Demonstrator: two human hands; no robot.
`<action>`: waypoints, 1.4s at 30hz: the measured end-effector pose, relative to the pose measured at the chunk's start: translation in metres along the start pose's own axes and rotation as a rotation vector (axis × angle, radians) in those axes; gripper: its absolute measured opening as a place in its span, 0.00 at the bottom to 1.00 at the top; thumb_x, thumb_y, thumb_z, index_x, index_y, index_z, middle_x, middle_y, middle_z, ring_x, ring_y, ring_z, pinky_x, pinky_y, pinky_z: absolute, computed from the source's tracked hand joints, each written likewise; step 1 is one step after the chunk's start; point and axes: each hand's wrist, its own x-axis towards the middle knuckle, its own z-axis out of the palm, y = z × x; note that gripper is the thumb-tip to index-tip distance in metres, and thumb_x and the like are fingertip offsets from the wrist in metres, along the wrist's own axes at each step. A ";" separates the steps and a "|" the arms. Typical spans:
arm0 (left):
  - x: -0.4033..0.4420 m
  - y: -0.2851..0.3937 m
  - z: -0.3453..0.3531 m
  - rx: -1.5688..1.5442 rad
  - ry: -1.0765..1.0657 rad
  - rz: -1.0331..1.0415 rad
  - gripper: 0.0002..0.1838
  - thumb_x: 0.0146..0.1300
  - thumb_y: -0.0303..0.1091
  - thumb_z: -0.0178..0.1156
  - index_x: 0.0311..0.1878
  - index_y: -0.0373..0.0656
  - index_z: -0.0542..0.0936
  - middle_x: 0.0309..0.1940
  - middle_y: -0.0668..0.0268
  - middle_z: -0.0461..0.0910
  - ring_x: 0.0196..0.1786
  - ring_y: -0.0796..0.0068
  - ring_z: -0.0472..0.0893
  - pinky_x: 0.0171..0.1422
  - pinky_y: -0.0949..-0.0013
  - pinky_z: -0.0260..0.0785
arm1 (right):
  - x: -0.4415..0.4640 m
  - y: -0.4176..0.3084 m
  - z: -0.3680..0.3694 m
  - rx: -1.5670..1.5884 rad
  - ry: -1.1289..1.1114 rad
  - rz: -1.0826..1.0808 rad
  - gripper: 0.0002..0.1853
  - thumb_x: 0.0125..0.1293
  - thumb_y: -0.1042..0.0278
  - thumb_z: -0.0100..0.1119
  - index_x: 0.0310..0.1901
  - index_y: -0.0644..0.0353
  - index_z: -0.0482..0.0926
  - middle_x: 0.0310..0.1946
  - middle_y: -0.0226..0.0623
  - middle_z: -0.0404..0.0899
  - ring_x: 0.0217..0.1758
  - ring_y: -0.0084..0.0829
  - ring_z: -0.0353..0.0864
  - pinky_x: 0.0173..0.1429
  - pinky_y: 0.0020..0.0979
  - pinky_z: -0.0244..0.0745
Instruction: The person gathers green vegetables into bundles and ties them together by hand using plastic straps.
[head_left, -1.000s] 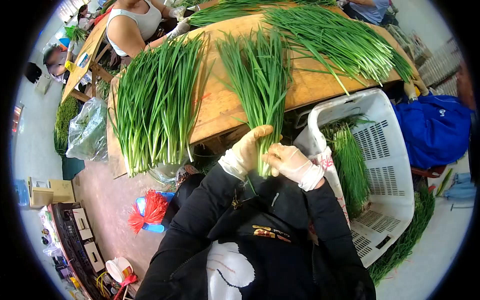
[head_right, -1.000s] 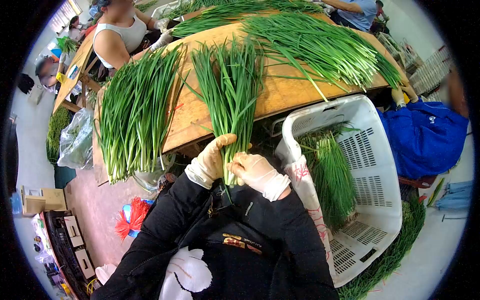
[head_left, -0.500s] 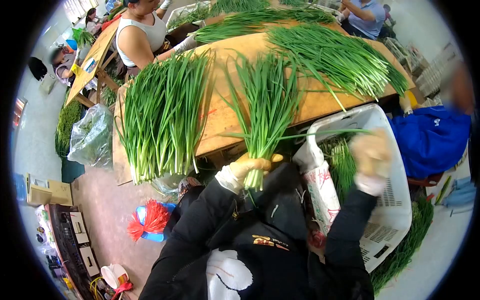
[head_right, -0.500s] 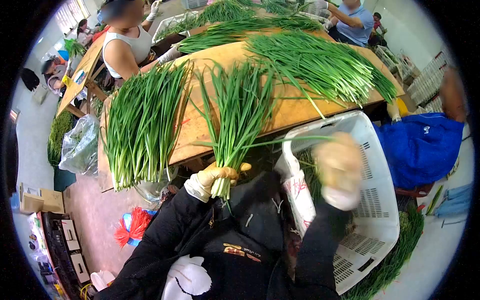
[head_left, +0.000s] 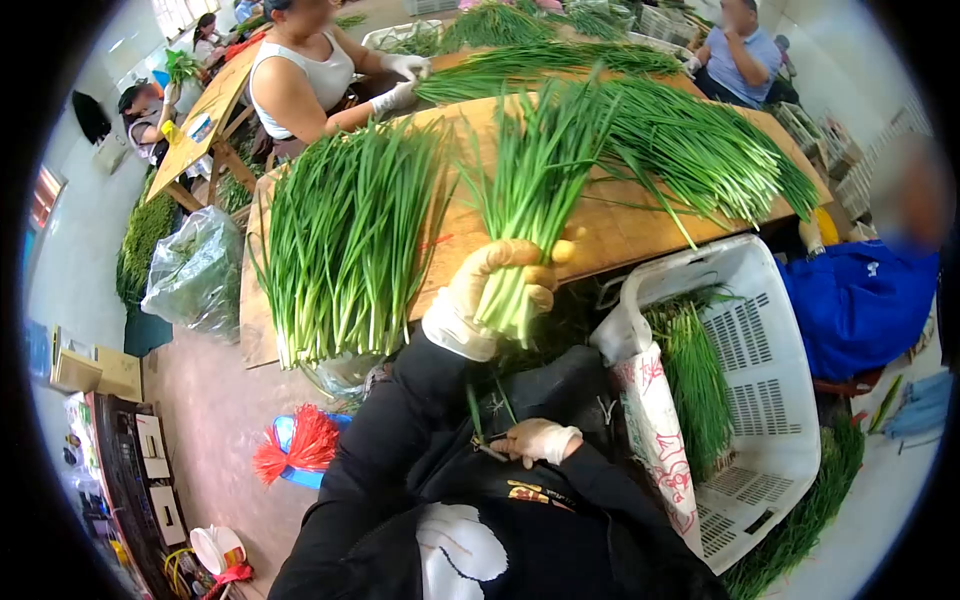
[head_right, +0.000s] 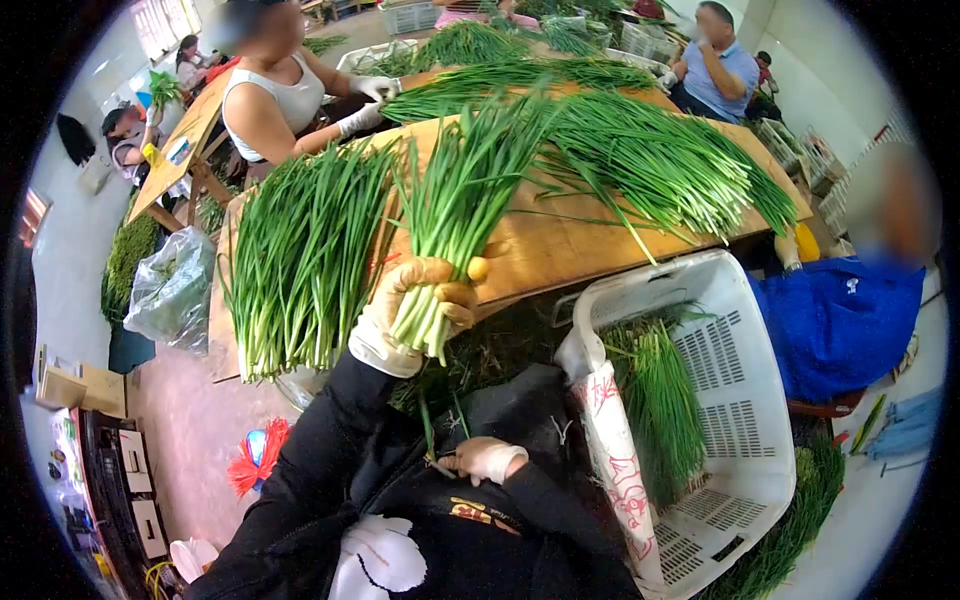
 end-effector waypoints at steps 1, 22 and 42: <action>-0.005 -0.006 0.003 0.021 0.051 0.043 0.15 0.56 0.26 0.50 0.45 0.29 0.68 0.37 0.53 0.74 0.27 0.75 0.70 0.32 0.74 0.67 | 0.013 0.005 -0.003 -0.182 0.002 -0.058 0.25 0.62 0.44 0.47 0.33 0.63 0.77 0.24 0.39 0.78 0.28 0.30 0.77 0.35 0.32 0.69; -0.060 -0.026 -0.089 0.481 0.413 -0.108 0.17 0.59 0.30 0.53 0.49 0.30 0.71 0.23 0.69 0.72 0.25 0.78 0.72 0.31 0.77 0.68 | -0.029 -0.099 -0.134 -0.542 1.151 -0.694 0.22 0.50 0.56 0.63 0.47 0.54 0.76 0.39 0.34 0.77 0.45 0.34 0.74 0.46 0.35 0.69; -0.047 0.001 -0.051 -0.067 -0.050 -0.131 0.26 0.62 0.30 0.49 0.61 0.30 0.56 0.37 0.65 0.72 0.29 0.81 0.71 0.36 0.74 0.67 | -0.093 -0.069 -0.078 0.720 1.260 -0.959 0.17 0.67 0.61 0.43 0.40 0.67 0.76 0.23 0.33 0.77 0.23 0.21 0.72 0.32 0.23 0.68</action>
